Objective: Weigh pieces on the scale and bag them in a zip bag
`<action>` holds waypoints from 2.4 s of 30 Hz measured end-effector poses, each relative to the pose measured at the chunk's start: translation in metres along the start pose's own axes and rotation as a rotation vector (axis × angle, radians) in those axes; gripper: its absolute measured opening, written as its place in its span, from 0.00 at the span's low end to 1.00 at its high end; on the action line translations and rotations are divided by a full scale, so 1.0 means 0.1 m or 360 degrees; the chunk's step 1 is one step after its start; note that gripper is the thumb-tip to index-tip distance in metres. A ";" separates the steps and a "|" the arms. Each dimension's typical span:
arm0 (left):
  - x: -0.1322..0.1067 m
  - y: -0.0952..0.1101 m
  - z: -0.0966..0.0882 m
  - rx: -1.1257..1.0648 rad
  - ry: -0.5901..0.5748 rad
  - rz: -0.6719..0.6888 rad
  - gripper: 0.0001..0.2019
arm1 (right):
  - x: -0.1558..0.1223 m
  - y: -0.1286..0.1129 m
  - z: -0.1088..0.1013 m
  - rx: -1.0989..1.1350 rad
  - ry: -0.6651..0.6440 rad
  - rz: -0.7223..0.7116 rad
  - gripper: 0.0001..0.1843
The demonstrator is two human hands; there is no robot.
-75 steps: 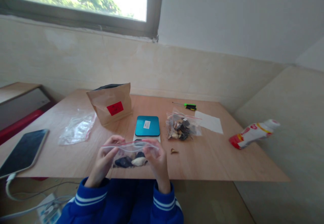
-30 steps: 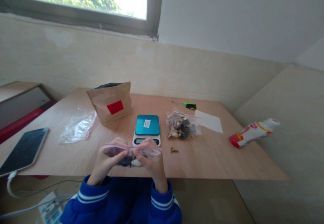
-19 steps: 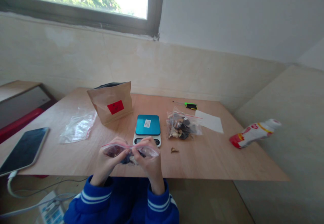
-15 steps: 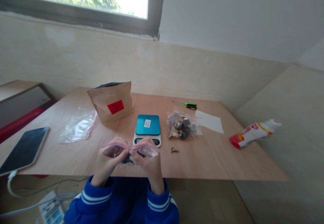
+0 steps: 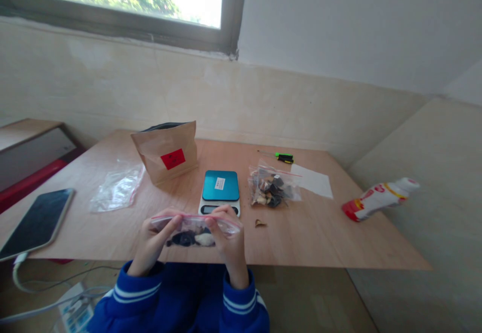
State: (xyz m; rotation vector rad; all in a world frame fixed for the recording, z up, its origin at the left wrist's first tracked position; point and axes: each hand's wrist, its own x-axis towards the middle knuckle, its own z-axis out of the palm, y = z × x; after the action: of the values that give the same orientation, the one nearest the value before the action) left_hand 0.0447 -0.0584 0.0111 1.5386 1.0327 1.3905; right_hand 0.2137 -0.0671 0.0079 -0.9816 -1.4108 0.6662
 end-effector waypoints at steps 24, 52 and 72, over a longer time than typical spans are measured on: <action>-0.07 -0.13 -0.15 -0.0061 0.0258 -0.0251 0.22 | -0.11 0.03 -0.02 0.0335 -0.0313 0.0421 0.31; 0.09 -0.14 -0.04 -0.0224 0.0061 -0.0466 0.37 | 0.05 0.34 -0.77 0.0120 0.0732 0.0611 0.21; 0.12 -0.18 -0.34 -0.0002 0.0188 -0.0434 0.30 | 1.13 0.98 -1.62 -0.1794 0.0042 0.0197 0.19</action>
State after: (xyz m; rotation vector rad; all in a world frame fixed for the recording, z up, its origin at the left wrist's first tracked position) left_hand 0.0104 -0.0399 0.0004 1.2714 1.2619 1.3005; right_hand 0.3996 0.0505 -0.0042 -1.9358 -1.7092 -0.1417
